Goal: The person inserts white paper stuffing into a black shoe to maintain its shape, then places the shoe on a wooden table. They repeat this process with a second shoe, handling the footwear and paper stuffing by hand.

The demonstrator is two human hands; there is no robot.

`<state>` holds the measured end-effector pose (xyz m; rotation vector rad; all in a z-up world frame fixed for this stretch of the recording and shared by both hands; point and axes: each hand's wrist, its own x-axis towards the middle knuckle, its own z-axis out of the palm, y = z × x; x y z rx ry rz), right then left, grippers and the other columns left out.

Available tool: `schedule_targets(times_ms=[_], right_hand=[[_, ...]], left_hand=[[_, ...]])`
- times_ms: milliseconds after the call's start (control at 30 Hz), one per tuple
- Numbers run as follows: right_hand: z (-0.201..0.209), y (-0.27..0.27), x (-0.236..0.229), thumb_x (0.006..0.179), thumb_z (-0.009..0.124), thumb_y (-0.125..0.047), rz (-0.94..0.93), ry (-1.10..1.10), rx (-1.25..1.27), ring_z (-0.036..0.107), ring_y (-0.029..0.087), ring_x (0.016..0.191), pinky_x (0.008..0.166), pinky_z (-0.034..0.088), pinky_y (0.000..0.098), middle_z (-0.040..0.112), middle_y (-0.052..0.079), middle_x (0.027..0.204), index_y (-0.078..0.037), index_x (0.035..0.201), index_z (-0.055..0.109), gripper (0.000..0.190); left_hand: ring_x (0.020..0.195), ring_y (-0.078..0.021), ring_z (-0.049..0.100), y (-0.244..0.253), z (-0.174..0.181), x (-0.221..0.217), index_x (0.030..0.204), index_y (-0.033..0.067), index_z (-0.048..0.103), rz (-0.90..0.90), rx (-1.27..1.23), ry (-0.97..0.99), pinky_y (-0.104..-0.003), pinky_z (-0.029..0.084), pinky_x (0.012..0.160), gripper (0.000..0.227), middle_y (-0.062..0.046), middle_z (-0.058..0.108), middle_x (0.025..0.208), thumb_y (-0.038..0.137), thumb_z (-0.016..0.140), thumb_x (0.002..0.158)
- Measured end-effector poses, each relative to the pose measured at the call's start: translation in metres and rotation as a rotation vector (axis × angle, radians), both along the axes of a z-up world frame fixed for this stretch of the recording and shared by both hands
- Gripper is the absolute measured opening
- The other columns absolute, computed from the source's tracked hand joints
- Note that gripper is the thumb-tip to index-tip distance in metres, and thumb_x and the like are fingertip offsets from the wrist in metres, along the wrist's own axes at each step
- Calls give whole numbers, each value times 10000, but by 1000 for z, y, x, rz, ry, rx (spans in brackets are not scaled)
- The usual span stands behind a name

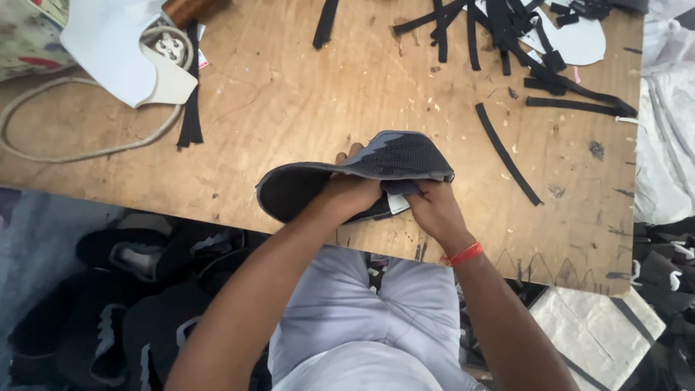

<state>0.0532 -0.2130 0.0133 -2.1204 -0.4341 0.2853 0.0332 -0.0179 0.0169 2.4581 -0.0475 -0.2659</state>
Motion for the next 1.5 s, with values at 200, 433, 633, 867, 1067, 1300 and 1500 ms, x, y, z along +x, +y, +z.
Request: schedule_targets(times_ms=[200,433,633,867,1067,1300,1500], right_hand=[[21,9,7,919,685,-98,21,-121,12,740,222,979,835,545,336,776,141,1043,-36,1129,749,228],[17,17,8,987,690,-180,85,-291,-296,694,388,798,707,518,462,722,206,857,-6,927,750,194],[19,19,2,874,604,-115,226,-515,-211,692,418,884,754,540,506,731,220,974,-28,1070,724,246],[15,9,12,921,659,-183,99,-182,-271,715,386,962,807,562,453,740,199,1026,-84,1216,743,322],[-1,-3,7,936,670,-180,312,-359,-342,704,396,941,819,557,471,741,187,1009,-61,1127,740,235],[27,10,-18,859,707,-451,482,-568,-552,623,377,1096,955,469,504,702,204,1120,-45,1142,724,495],[10,7,-23,908,649,-571,459,-612,-491,583,406,1206,1051,421,507,643,203,1234,-24,1228,666,634]], left_hand=[[1191,-386,537,-6,-32,28,1249,45,603,46,126,-215,-501,510,943,473,-175,592,1224,177,626,795],[1126,-430,585,1,-25,30,1290,47,596,-8,92,-334,-490,508,971,392,-235,586,1241,129,562,908],[1281,-408,562,14,-28,55,1386,69,550,-333,-134,-210,-451,452,1061,477,-245,575,1388,67,477,915],[1321,-331,568,22,5,37,1399,97,548,-191,-195,-13,-412,453,1097,471,-178,597,1417,247,427,969],[1449,-320,434,31,-39,15,1470,106,482,-166,-29,-196,-432,341,1217,478,-166,485,1523,342,390,1064],[1484,-432,363,46,-54,-21,1513,28,410,-280,2,-482,-493,256,1253,555,-281,416,1556,182,442,980],[1462,-453,333,33,-57,-32,1514,-115,361,-235,127,-380,-500,238,1233,567,-350,360,1549,192,415,1040]])
